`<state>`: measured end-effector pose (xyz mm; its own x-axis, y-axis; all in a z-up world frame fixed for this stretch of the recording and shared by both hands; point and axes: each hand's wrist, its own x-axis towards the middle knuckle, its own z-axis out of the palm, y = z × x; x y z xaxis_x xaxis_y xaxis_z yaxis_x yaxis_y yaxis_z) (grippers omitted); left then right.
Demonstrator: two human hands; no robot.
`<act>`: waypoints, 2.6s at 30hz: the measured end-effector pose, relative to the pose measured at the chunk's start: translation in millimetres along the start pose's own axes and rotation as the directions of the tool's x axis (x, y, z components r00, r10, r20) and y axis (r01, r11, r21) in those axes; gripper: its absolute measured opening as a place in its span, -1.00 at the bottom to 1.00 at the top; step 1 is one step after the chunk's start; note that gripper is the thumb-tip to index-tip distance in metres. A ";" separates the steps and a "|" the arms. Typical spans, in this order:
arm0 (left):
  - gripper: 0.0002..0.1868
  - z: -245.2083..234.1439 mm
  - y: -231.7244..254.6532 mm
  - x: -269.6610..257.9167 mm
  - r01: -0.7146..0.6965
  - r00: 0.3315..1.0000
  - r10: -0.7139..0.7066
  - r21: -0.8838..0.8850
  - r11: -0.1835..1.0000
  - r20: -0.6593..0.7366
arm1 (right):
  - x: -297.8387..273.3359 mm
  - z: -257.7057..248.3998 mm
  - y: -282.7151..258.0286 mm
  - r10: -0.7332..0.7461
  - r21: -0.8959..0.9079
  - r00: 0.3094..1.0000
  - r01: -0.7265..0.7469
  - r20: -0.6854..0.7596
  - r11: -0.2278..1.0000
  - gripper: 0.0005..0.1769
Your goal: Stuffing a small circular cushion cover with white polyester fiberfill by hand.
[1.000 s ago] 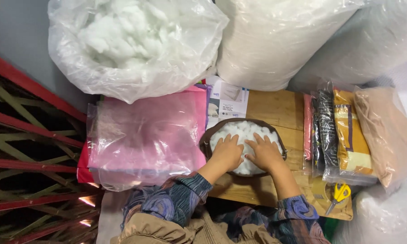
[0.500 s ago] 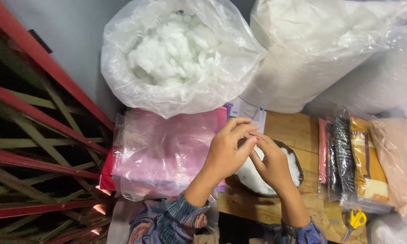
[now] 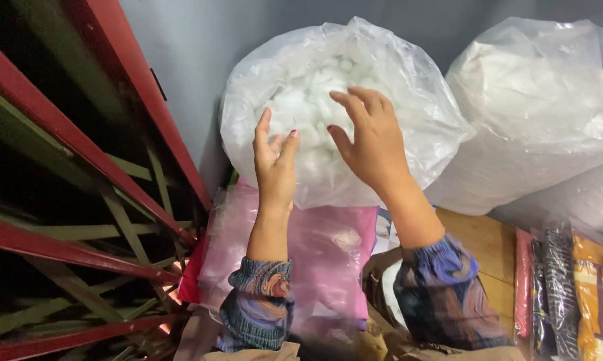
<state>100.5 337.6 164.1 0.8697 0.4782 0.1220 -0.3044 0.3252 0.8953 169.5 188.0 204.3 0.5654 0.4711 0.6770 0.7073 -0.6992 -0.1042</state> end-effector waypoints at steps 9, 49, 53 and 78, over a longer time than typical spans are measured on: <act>-0.20 -5.5 -33.9 29.2 0.205 0.970 -0.180 -0.146 0.968 0.165 | 40.5 74.7 18.4 0.324 -0.023 0.849 -0.346 0.417 0.938 -0.33; -0.49 68.7 -21.8 -76.9 0.580 0.789 -0.388 -0.371 0.725 0.476 | -89.5 -97.6 -18.0 0.582 0.703 0.802 -0.489 0.131 0.517 -0.64; -0.55 63.6 -12.3 -56.9 0.391 0.900 -0.319 -0.228 0.892 0.296 | -54.1 -71.6 -6.9 0.408 0.483 0.913 -0.347 -0.023 0.804 -0.59; -0.63 8.7 -19.4 47.8 -0.415 0.898 0.354 0.772 0.482 0.262 | 20.7 -80.4 11.0 0.377 0.425 0.920 -0.303 -0.102 0.853 -0.77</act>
<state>151.3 347.1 156.3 0.7750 0.3303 0.5387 -0.2082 -0.6714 0.7112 154.9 146.9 275.7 0.7441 0.1151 0.6580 0.6126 -0.5104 -0.6035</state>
